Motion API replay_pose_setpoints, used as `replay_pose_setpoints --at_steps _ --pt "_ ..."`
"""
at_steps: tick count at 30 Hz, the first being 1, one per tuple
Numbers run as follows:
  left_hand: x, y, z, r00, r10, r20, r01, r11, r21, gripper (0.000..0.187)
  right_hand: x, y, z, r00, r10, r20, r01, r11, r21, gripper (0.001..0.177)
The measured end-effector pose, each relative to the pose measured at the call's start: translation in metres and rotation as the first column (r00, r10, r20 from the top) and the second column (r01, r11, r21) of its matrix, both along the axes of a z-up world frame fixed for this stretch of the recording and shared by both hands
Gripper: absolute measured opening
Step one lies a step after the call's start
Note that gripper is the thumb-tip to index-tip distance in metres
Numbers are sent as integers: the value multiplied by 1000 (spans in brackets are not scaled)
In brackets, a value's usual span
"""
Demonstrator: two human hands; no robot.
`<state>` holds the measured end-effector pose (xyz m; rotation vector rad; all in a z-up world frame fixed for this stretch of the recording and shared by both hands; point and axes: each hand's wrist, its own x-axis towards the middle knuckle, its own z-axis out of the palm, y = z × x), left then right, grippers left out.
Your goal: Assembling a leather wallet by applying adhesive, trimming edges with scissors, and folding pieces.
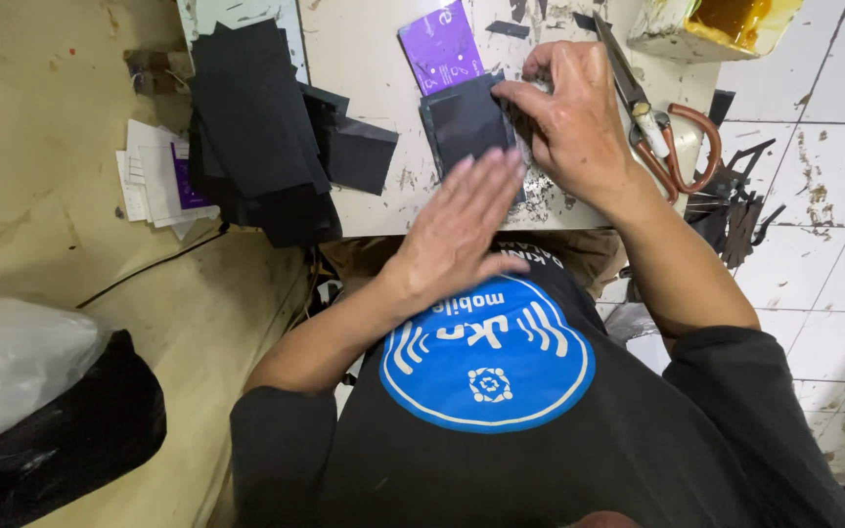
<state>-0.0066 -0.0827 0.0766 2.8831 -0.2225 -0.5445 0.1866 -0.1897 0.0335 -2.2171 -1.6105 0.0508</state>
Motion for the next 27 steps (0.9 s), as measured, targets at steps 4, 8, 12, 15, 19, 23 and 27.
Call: replay_pose_setpoints --at_steps 4,8,12,15,19,23,27 --pt "-11 14 8 998 -27 52 45 918 -394 85 -1 4 35 974 70 -214 -68 998 15 41" --pt "-1 73 4 686 513 517 -135 787 -602 24 -5 14 52 930 104 -352 -64 990 123 20" --pt "17 106 -39 577 803 151 -579 532 -618 47 -14 28 54 973 134 -186 -100 978 182 16" --pt "22 110 -50 632 693 347 -479 701 -528 63 -16 37 44 995 89 -36 -83 986 146 38" --pt "25 111 -65 623 730 279 -534 659 -530 71 -22 48 26 993 56 104 -71 986 149 60" --pt "23 112 -62 616 718 325 -495 673 -550 72 -32 52 12 980 8 201 -49 979 200 74" --pt "23 111 -58 596 716 364 -473 679 -561 67 -40 37 -8 976 84 202 -112 985 128 87"
